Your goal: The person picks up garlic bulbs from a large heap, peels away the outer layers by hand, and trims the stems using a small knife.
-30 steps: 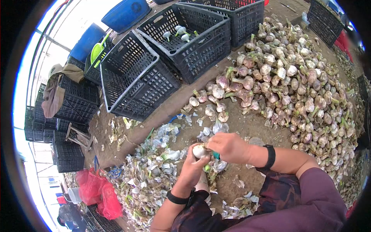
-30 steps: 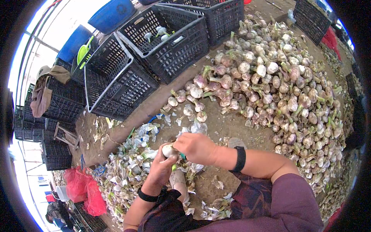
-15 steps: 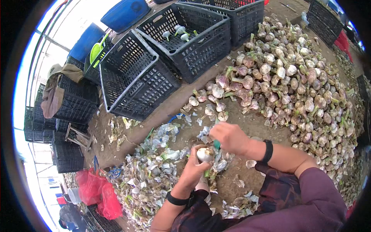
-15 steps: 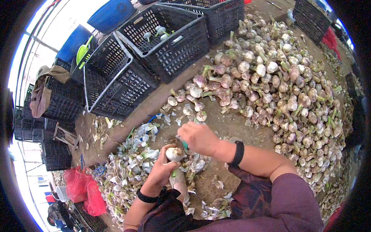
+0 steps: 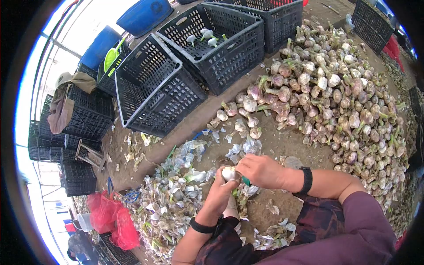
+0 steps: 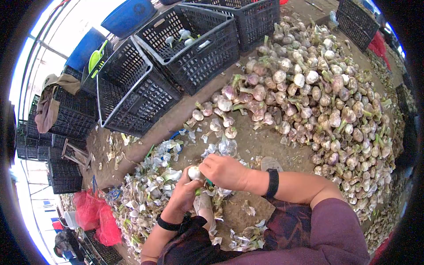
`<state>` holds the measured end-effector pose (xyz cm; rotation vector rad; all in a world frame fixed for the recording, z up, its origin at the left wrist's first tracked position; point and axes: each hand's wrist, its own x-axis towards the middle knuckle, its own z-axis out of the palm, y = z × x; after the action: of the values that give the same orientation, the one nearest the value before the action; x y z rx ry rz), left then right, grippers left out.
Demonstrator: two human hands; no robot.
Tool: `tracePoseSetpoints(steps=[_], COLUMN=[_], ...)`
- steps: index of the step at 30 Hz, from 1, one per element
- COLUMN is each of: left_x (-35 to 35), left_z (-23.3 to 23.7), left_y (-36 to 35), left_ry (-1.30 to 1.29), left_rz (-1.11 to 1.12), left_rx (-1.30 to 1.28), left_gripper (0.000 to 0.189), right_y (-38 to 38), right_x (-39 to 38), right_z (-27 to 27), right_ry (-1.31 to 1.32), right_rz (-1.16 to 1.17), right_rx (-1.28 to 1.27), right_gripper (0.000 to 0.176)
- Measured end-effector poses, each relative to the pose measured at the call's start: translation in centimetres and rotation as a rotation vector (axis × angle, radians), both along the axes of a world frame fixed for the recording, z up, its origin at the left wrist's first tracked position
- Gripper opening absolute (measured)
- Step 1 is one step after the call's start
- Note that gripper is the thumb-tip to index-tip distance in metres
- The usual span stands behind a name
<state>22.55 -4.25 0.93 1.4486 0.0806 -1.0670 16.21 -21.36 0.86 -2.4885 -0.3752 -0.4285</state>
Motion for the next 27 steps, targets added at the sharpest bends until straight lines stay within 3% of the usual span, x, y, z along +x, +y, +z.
tracePoseSetpoints(steps=[5, 8, 9, 12, 15, 18, 20, 21, 22, 24, 25, 26, 27], left_x=[0.1, 0.2, 0.3, 0.3, 0.4, 0.6, 0.5, 0.5, 0.5, 0.7, 0.9, 1.0, 1.3], left_z=[1.2, 1.4, 0.4, 0.3, 0.4, -0.9, 0.9, 1.3, 1.4, 0.7, 0.4, 0.7, 0.6], left_y=[-0.4, -0.5, -0.1, -0.2, -0.4, -0.4, -0.8, -1.0, -1.0, -0.6, -0.6, -0.7, -0.6], left_ry=[-0.143, -0.161, -0.151, -0.156, -0.178, -0.361, -0.494, -0.560, -0.628, -0.387, -0.264, -0.333, -0.338], left_rz=[-0.241, -0.342, -0.253, -0.149, -0.117, -0.150, -0.361, -0.445, -0.527, -0.374, -0.297, -0.216, -0.193], left_rx=[0.093, 0.069, -0.028, -0.102, -0.081, -0.005, 0.294, 0.303, 0.315, 0.166, 0.093, 0.044, 0.040], left_gripper=[0.061, 0.062, 0.061, 0.061, 0.067, 0.063, 0.065, 0.068, 0.071, 0.070, 0.069, 0.062, 0.059], right_y=[-0.9, -3.2, -3.4, -4.0, -4.4, -2.4, -1.2, -1.4, -2.0, -3.0, -4.2, -5.4, -6.9], right_x=[0.6, 1.6, 1.5, 0.9, 1.1, 0.5, 0.5, 0.2, 0.5, 1.5, 2.7, 4.7, 6.4], right_z=[0.0, -2.4, -3.6, -2.4, -1.7, -3.8, -4.4, -3.2, -3.3, -3.8, -1.2, -3.5, -0.8], right_ry=[0.017, 0.115, 0.065, 0.458, 0.731, 0.698, 0.743, 1.016, 1.007, 0.985, 1.003, 0.927, 0.843], right_rz=[-0.074, -0.301, -0.365, -0.158, 0.035, 0.147, 0.252, 0.147, 0.095, 0.005, -0.086, -0.107, -0.187], right_rx=[0.009, -0.104, -0.042, 0.286, 0.398, 0.969, 1.152, 1.243, 1.166, 1.014, 1.239, 1.341, 1.386], right_gripper=[0.011, 0.011, 0.014, 0.024, 0.035, 0.047, 0.067, 0.065, 0.063, 0.059, 0.050, 0.047, 0.045])
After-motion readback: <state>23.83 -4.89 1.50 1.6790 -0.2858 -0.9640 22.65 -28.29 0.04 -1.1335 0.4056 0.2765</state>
